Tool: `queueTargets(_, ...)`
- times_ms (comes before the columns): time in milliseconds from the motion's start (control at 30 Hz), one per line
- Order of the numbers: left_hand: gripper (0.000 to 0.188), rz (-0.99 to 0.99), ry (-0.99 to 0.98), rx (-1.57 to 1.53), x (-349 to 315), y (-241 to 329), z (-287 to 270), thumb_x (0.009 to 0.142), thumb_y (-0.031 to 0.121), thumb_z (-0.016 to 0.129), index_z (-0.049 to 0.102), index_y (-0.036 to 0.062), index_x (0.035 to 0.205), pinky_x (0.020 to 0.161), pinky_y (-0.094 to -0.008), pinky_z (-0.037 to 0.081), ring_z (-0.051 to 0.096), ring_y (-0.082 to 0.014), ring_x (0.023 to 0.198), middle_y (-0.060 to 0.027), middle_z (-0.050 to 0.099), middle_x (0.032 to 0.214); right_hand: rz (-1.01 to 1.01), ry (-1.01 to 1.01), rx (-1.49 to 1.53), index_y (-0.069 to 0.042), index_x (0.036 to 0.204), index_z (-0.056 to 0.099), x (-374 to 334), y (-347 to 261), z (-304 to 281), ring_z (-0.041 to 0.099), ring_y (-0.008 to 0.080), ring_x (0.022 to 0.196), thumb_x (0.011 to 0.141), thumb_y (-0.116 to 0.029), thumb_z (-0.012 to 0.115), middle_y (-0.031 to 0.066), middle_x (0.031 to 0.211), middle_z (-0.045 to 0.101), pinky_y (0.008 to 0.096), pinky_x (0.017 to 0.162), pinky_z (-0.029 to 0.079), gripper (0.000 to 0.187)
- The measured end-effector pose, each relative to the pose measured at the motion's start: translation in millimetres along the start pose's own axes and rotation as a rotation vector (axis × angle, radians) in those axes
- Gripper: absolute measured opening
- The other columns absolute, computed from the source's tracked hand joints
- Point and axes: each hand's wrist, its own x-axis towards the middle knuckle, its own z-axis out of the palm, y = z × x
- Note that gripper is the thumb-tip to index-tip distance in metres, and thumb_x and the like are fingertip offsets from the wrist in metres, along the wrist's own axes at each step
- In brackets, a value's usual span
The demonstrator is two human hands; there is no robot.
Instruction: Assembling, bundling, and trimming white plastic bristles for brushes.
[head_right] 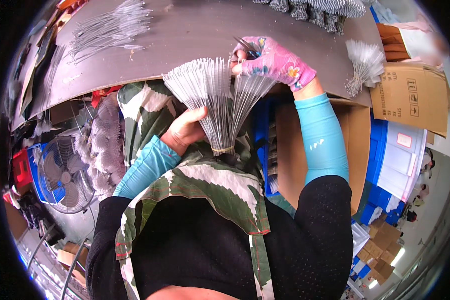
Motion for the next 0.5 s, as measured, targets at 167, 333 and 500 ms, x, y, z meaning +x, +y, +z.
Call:
queueTargets(167, 0.069, 0.012, -0.011, 0.053, 6.4, -6.4, -5.6, 0.079, 0.031, 0.071, 0.040, 0.0014, 0.133, 0.104, -0.0429, 0.037, 0.050, -0.0270, 0.117, -0.0121, 0.052, 0.128, -0.112, 0.031, 0.016, -0.004, 0.092, 0.055, -14.3, 3.5, 4.5, 0.053, 0.0118, 0.094, 0.074, -0.009, 0.071, 0.0024, 0.095, 0.057, 0.0253, 0.080, 0.043, 0.024)
queueTargets(333, 0.070, -0.002, -0.025, 0.098, 6.7, -5.9, -4.6, 0.080, 0.032, 0.071, 0.040, 0.0017, 0.135, 0.104, -0.0421, 0.036, 0.050, -0.0259, 0.118, -0.0114, 0.051, 0.130, -0.052, -0.020, 0.038, -0.005, 0.084, 0.054, -16.0, -2.3, 6.1, 0.053, 0.0095, 0.086, 0.073, -0.011, 0.072, 0.0011, 0.088, 0.056, 0.0245, 0.076, 0.043, 0.022)
queueTargets(500, 0.065, -0.013, 0.020, 0.171, 1.9, -1.3, 2.4, 0.079, 0.022, 0.072, 0.041, 0.0021, 0.132, 0.100, -0.0371, 0.040, 0.052, -0.0212, 0.114, -0.0099, 0.053, 0.125, -0.027, 0.165, -0.207, -0.006, 0.076, 0.053, -9.7, -5.4, 22.9, 0.053, 0.0071, 0.074, 0.074, -0.014, 0.074, -0.0031, 0.076, 0.054, 0.0234, 0.069, 0.043, 0.022)
